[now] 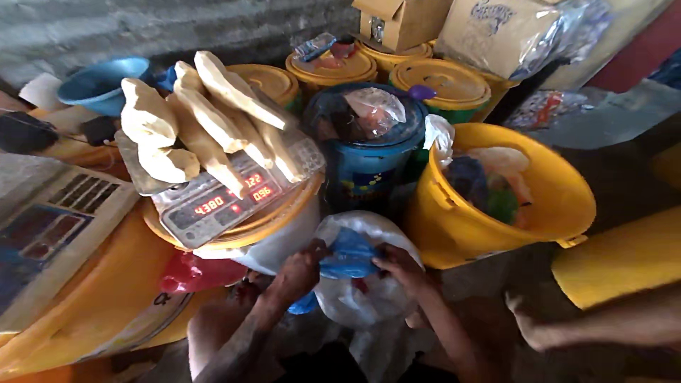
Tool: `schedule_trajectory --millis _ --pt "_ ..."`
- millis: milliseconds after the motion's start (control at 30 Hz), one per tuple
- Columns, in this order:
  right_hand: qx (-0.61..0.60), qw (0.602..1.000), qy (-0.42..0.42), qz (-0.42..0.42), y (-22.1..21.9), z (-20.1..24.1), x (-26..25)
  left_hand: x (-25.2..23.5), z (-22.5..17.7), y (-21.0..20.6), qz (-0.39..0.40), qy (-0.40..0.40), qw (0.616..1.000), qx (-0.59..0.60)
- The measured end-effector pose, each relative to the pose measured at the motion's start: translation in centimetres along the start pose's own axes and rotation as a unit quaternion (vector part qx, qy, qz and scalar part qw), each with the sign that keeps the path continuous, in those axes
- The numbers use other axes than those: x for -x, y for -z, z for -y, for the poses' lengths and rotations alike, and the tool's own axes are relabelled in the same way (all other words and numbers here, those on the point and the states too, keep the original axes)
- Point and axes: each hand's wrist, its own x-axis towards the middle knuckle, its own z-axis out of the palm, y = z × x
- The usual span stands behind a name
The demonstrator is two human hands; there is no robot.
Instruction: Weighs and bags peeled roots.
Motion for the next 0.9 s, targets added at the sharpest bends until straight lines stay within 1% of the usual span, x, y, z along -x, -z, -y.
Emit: schedule_trajectory --millis 33,67,100,133,167,200,233,267,300,333,367,400,433,467,533,567,600,667,700,767,800,833,867,900 --pt "-0.019 0.999 0.029 0.039 0.4 0.2 -0.7 -0.8 0.5 0.3 -0.017 0.013 0.999 -0.027" --pt "-0.023 0.997 0.034 0.059 0.8 0.4 -1.6 -1.4 1.3 0.4 -0.051 0.014 0.998 -0.038" --pt "0.0 0.998 0.019 0.052 1.0 0.2 -2.6 -1.9 2.3 0.3 -0.09 0.013 0.995 -0.036" --pt "0.053 0.998 -0.011 0.028 0.9 -0.3 -3.7 -2.1 3.3 0.2 -0.12 0.018 0.992 -0.025" --pt "0.135 0.989 -0.052 0.001 0.5 -1.2 -4.9 -2.2 4.1 -0.1 -0.141 0.03 0.99 -0.002" --pt "0.227 0.969 -0.098 -0.004 -0.1 -2.3 -6.0 -2.2 4.6 -0.5 -0.16 0.043 0.986 0.021" --pt "0.302 0.941 -0.151 0.011 -1.1 -3.1 -6.7 -2.2 4.6 -0.9 -0.172 0.054 0.983 0.039" --pt "0.346 0.917 -0.197 0.037 -2.2 -3.9 -7.1 -2.1 4.3 -1.4 -0.176 0.062 0.981 0.057" --pt "0.373 0.899 -0.224 0.055 -3.0 -5.9 -7.9 -2.1 3.9 -1.9 -0.177 0.062 0.98 0.071" --pt "0.386 0.892 -0.227 0.063 -3.4 -8.9 -9.1 -2.3 3.6 -2.4 -0.174 0.059 0.98 0.078" --pt "0.381 0.897 -0.219 0.057 -3.6 -12.1 -10.2 -2.5 3.5 -2.9 -0.164 0.055 0.982 0.082" --pt "0.351 0.913 -0.203 0.038 -3.8 -14.7 -10.7 -2.7 3.7 -3.4 -0.151 0.049 0.984 0.086" --pt "0.313 0.931 -0.188 0.017 -4.1 -16.6 -11.1 -2.9 3.9 -3.8 -0.139 0.045 0.985 0.087" --pt "0.299 0.935 -0.193 0.01 -4.6 -17.2 -11.4 -3.2 4.2 -4.0 -0.126 0.045 0.987 0.087" --pt "0.3 0.922 -0.244 0.022 -5.3 -16.3 -12.1 -3.9 4.8 -3.9 -0.11 0.043 0.989 0.088" --pt "0.308 0.915 -0.256 0.042 -5.1 -15.8 -12.1 -4.2 5.0 -3.6 -0.1 0.047 0.99 0.091" --pt "0.329 0.907 -0.253 0.072 -4.5 -15.3 -12.0 -4.4 5.2 -3.3 -0.092 0.053 0.99 0.095" --pt "0.357 0.909 -0.205 0.071 -2.5 -15.0 -11.9 -4.5 5.6 -2.8 -0.093 0.06 0.989 0.099" --pt "0.415 0.888 -0.185 0.072 -1.8 -13.6 -12.1 -4.5 5.7 -2.6 -0.105 0.056 0.988 0.101" --pt "0.549 0.818 -0.162 0.05 -1.5 -9.0 -12.1 -4.4 6.0 -2.3 -0.125 0.052 0.986 0.102" --pt "0.596 0.787 -0.155 0.03 -1.4 -7.3 -12.1 -4.4 5.9 -2.2 -0.125 0.055 0.985 0.106" --pt "0.625 0.765 -0.152 0.01 -1.1 -6.4 -12.2 -4.4 5.8 -2.2 -0.12 0.058 0.985 0.109" --pt "0.642 0.754 -0.14 -0.008 -0.7 -6.2 -12.4 -4.3 5.7 -2.3 -0.115 0.059 0.985 0.112" --pt "0.648 0.754 -0.104 -0.028 -0.2 -6.6 -12.4 -4.3 5.6 -2.4 -0.111 0.058 0.986 0.113"
